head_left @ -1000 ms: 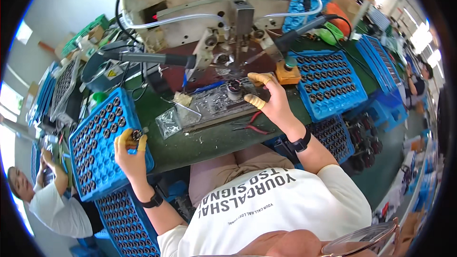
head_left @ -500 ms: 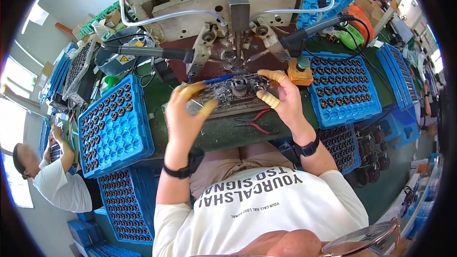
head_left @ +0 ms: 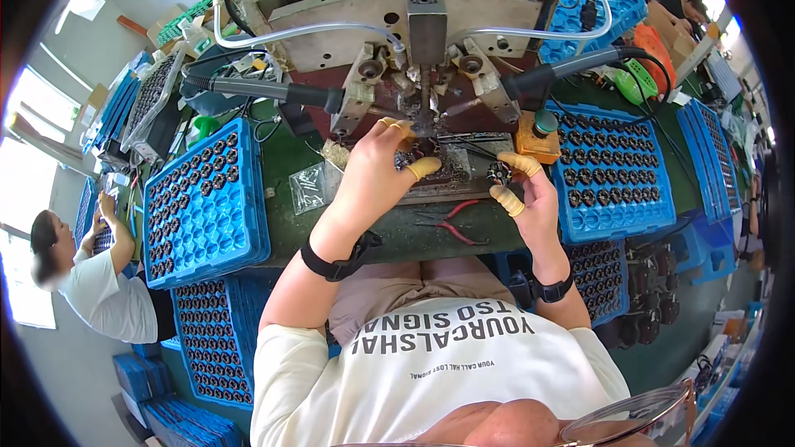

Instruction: Operate a specialized assembly machine by picking electronic components from a tray, placing them in the machine for processing, and returning them to a storage tray.

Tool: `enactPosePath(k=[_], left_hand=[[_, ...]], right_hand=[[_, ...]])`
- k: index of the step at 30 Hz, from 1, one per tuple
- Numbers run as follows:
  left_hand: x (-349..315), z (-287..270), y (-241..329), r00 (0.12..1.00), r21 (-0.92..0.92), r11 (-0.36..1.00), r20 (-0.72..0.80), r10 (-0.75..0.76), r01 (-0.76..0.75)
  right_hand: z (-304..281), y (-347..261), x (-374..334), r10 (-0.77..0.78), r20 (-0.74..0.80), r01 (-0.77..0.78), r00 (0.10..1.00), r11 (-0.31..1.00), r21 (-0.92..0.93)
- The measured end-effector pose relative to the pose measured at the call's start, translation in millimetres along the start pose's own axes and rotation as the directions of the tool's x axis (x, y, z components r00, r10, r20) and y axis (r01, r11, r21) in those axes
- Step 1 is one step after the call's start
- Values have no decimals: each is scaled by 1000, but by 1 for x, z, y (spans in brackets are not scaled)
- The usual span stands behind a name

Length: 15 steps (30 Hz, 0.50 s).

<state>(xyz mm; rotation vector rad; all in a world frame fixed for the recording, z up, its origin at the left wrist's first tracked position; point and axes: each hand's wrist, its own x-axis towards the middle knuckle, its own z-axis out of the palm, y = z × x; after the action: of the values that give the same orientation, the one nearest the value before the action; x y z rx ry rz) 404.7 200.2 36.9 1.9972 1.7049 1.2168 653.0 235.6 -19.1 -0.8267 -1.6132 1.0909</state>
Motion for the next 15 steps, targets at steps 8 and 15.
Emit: enactPosePath(k=[8, 15], left_hand=[[-10, 13, -7, 996, -9, 999, -73, 46, -47], [-16, 22, -3, 983, -147, 989, -177, -50, 24]], right_hand=[[-3, -8, 1, -138, -103, 100, 985, 946, -307], [-30, 3, 31, -359, -33, 198, 933, 585, -786]])
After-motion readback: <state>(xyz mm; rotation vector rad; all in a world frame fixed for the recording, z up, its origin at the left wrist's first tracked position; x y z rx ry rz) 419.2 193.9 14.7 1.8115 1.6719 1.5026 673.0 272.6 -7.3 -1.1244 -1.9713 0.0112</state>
